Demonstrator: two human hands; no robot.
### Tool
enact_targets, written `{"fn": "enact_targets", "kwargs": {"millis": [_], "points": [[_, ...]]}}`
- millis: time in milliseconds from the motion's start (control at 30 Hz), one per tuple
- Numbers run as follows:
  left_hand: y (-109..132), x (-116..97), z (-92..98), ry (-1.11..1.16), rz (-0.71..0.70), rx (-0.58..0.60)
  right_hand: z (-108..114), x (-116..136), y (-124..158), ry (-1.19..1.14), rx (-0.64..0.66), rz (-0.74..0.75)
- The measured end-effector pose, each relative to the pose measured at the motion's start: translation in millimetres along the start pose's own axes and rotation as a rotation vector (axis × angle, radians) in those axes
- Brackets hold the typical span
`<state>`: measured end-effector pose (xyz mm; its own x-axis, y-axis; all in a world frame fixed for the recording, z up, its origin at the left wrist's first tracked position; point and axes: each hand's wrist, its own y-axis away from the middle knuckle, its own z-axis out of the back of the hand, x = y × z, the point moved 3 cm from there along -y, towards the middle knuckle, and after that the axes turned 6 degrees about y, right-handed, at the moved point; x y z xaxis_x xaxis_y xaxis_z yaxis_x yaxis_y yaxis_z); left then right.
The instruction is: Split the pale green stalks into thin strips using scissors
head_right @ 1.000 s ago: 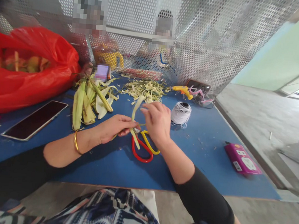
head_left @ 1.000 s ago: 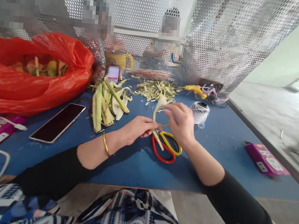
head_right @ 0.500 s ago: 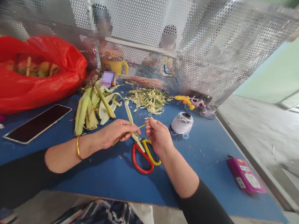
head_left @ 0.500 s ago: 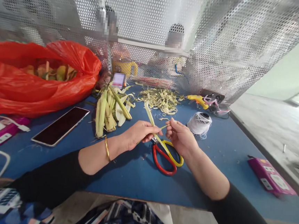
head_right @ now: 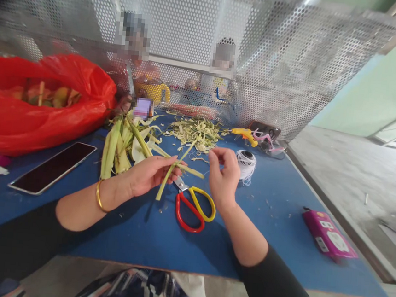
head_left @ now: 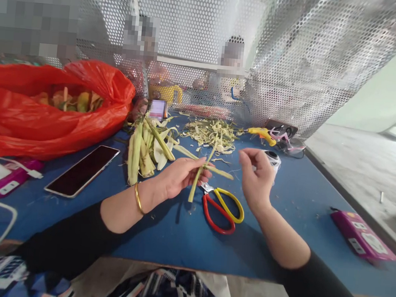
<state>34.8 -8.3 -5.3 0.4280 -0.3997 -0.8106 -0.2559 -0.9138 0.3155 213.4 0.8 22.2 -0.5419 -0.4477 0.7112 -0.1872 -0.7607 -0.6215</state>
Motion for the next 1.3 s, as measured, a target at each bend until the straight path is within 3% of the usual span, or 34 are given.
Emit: {"fn": "enact_targets", "kwargs": {"millis": [67, 100, 200, 300, 367, 467, 667, 767, 833, 1000, 1167, 1300], "points": [[0.5, -2.7, -0.7, 0.037, -0.018, 0.011, -1.5, 16.6, 10.7, 0.123, 0.129, 0.247], [0.5, -3.2, -1.3, 0.047, -0.037, 0.020, -4.9, 21.6, 17.2, 0.155, 0.221, 0.300], [-0.7, -1.0, -2.9, 0.055, -0.087, 0.031, -20.8, 21.4, 33.6, 0.198, 0.478, 0.200], [-2.0, 2.9, -3.5, 0.072, -0.110, -0.018, -34.3, 12.6, 41.5, 0.160, 0.615, 0.054], [-1.8, 4.0, -4.0, 0.097, -0.125, -0.058, -37.1, 11.1, 42.4, 0.109, 0.617, 0.077], [-0.7, 4.4, -4.8, 0.123, -0.137, -0.094, -34.7, 17.0, 43.8, 0.076, 0.591, 0.258], [-1.1, 1.1, -0.9, 0.095, -0.115, -0.111, -24.8, 27.7, 43.6, 0.248, 0.538, 0.557], [-0.5, -4.3, 1.8, 0.080, -0.070, -0.096, -16.6, 22.6, 29.9, 0.368, 0.358, 0.477], [0.3, -7.2, 1.8, 0.088, -0.040, -0.053, -14.6, 15.4, 21.2, 0.410, 0.315, 0.350], [-0.8, -3.8, 0.2, 0.034, -0.039, 0.001, -27.6, 3.7, 23.9, 0.326, 0.644, 0.103], [-4.6, 3.5, 0.8, -0.234, -0.192, -0.048, -28.6, 10.1, 30.8, 0.274, 0.640, 0.085], [-4.5, 0.4, -0.4, -0.302, -0.176, -0.023, -20.9, 13.7, 24.2, 0.160, 0.679, 0.085]]}}
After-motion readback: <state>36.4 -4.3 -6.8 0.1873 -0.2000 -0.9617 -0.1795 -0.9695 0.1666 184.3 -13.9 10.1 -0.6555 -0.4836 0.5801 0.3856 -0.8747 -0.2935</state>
